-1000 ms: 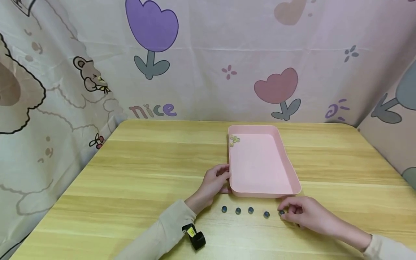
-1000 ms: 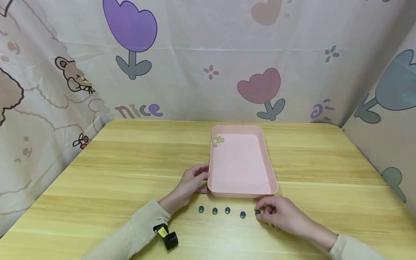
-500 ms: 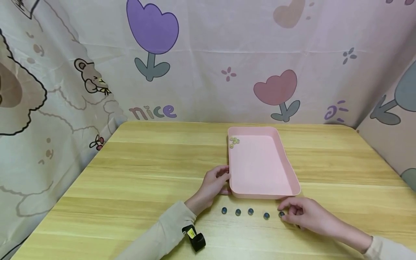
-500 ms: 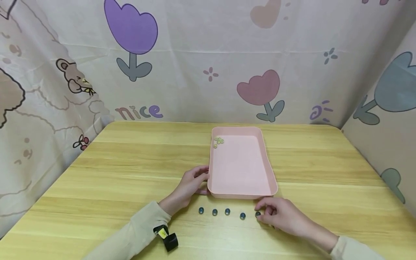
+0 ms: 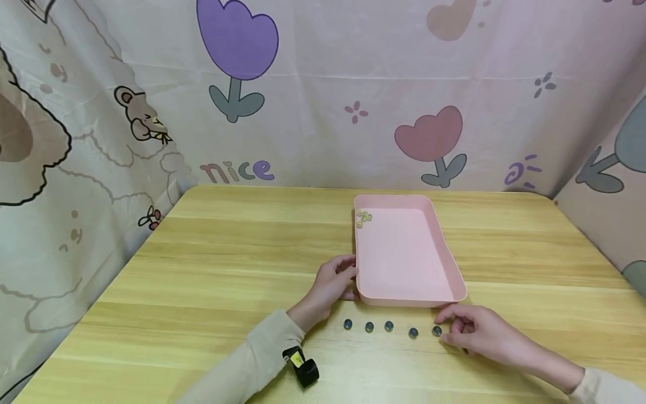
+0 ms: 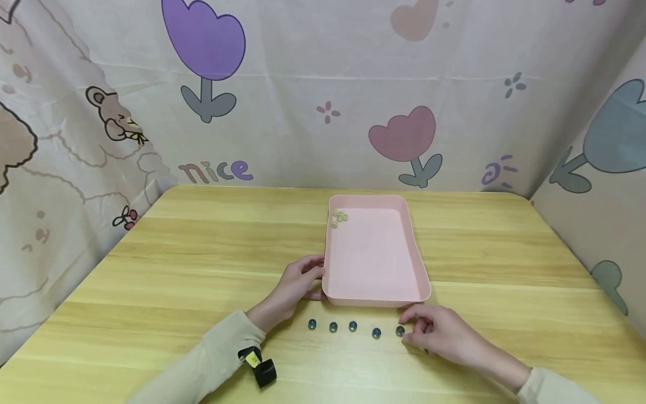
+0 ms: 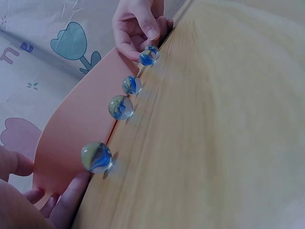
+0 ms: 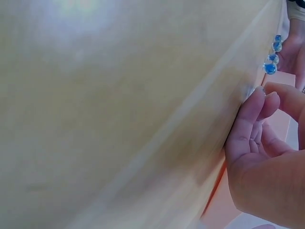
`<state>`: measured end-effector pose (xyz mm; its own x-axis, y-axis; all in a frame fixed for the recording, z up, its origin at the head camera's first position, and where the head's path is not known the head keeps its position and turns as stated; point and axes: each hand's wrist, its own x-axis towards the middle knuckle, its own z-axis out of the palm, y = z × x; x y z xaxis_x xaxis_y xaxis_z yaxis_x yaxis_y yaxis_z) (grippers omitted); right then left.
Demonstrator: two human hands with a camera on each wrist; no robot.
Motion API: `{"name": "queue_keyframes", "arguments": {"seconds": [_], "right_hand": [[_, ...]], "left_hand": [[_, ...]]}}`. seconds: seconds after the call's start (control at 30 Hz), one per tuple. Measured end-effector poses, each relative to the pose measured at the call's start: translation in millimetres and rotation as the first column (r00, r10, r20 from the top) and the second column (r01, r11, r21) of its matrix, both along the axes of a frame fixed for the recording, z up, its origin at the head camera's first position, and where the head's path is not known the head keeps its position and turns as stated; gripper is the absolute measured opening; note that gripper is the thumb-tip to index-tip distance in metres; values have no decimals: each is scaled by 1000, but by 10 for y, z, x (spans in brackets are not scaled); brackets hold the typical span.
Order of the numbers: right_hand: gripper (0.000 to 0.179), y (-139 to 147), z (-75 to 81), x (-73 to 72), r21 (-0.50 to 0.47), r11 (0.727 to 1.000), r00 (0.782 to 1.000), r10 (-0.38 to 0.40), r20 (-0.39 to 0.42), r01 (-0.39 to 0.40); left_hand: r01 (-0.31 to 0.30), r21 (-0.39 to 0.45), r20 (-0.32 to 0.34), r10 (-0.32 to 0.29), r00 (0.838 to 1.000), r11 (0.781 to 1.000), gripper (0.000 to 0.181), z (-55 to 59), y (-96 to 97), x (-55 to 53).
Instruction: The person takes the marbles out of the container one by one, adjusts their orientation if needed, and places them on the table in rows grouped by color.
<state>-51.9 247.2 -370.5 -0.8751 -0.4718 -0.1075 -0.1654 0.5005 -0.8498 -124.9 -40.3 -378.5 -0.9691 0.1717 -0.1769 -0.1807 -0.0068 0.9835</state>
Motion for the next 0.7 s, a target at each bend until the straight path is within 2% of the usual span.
{"name": "queue_keyframes", "arguments": {"seconds": [0.27,0.43,0.6,0.7], "right_hand": [[29,43,28,15,7,1000,999,-16,38,16],[27,114,47,12,-21,999,998,46,53,-45],[16,191,98,-9,8,990,988,140,-64,-139],[12,214,187,-46,39,987,976,158,-150,-154]], "left_hand": [[0,-12,-5,0,1000,1000,39,1,1,-11],[5,-8,-7,-5,1000,1000,39,2,2,-7],[6,-12,5,-5,1000,1000,39,-2,0,0],[2,-8,-1,-2,1000,1000,39,1,-2,-6]]}}
